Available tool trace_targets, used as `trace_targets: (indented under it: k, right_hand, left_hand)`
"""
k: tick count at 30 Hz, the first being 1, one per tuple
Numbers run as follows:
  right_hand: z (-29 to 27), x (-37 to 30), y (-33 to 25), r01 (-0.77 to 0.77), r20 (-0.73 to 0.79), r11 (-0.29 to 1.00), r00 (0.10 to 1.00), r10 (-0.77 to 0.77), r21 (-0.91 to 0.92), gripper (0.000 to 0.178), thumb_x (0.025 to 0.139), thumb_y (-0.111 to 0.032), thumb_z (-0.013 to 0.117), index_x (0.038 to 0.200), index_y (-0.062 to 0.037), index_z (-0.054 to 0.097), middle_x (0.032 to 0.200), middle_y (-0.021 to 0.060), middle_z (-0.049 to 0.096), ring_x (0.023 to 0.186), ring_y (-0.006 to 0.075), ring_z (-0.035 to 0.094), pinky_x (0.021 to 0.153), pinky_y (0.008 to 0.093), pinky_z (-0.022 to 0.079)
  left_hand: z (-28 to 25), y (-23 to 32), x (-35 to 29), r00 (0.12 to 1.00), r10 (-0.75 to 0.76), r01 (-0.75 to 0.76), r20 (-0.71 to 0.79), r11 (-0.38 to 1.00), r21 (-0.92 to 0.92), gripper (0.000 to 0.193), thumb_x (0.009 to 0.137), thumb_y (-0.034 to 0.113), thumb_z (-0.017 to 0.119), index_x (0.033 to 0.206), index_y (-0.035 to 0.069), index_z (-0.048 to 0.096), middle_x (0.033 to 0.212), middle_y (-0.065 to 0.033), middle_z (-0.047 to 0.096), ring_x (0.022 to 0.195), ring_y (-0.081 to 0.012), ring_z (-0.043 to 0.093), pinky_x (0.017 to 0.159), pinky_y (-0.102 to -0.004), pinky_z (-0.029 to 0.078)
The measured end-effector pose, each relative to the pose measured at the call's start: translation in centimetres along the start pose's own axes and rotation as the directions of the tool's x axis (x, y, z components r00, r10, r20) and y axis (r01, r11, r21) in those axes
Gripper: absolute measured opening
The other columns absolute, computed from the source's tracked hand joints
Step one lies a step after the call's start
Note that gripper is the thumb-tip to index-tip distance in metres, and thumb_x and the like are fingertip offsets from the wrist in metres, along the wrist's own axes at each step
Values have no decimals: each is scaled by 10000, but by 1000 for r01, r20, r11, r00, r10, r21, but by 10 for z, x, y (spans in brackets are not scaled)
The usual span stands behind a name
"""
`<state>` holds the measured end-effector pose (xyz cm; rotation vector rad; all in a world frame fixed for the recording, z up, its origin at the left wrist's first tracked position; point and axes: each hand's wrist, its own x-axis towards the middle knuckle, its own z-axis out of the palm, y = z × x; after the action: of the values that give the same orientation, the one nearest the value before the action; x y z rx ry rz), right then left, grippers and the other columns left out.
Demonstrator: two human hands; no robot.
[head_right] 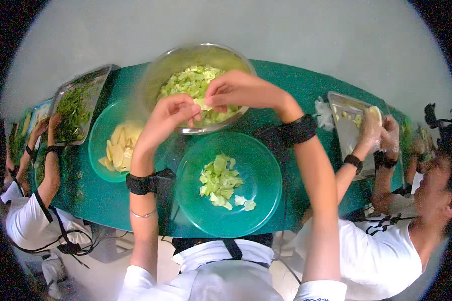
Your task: Tearing cabbage leaves into smaller pieces by hand and placing them into a large metal bowl.
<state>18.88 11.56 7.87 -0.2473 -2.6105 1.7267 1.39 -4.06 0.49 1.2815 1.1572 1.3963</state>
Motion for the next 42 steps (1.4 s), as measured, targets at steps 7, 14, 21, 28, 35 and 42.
trace_targets:
  k: [7, 14, 21, 28, 35, 42]
  right_hand:
    - [0, -24, -16, 44, 96, 988, 995, -30, -145, 241, 976, -215, 626, 951, 19, 679, 776, 37, 674, 730, 107, 633, 680, 266, 525]
    - [39, -35, -4, -6, 277, 750, 927, 252, -661, 194, 835, -288, 698, 870, -97, 704, 791, 76, 697, 760, 267, 688, 679, 407, 518]
    - [68, -24, -6, 27, 524, 817, 779, 344, -576, 188, 864, -245, 684, 991, -120, 627, 820, 86, 694, 786, 281, 676, 694, 399, 513]
    - [6, -17, 6, 43, 421, 998, 907, -18, -51, 215, 998, -199, 556, 1076, -11, 626, 915, 81, 677, 841, 158, 671, 787, 336, 535]
    - [-29, 18, 79, -86, 63, 857, 989, 137, -508, 227, 896, -163, 638, 1092, -50, 663, 935, 130, 691, 865, 282, 678, 792, 391, 539]
    - [-13, 40, 77, -117, 189, 629, 898, 397, -769, 377, 832, -332, 713, 1128, -100, 678, 985, 150, 680, 935, 349, 665, 821, 437, 525]
  left_hand:
    - [14, 13, -19, 997, -73, 69, 39, 994, 82, 120, 954, 134, 660, 947, 15, 677, 840, -12, 669, 762, -80, 597, 710, -238, 487]
    - [18, 16, -15, 998, 38, -27, -45, 971, 239, 141, 943, 113, 639, 1031, 6, 659, 861, -11, 664, 780, -91, 598, 677, -256, 479]
    - [10, 40, -7, 994, -110, 110, -12, 992, 58, 206, 976, 203, 611, 1102, 44, 647, 941, -5, 676, 823, -81, 601, 695, -234, 473]
    - [-9, 14, 11, 990, -108, 109, -87, 994, 15, 260, 999, 271, 599, 1119, 44, 634, 965, -34, 686, 838, -96, 620, 703, -243, 491]
    - [-14, -8, 34, 989, -133, 130, -72, 990, -47, 241, 997, 257, 604, 1106, 45, 632, 952, -33, 688, 812, -88, 618, 687, -233, 487]
    - [-14, -6, 30, 977, -190, 181, -98, 979, -97, 172, 1008, 180, 588, 1110, 45, 619, 950, -31, 687, 793, -87, 623, 678, -229, 484]
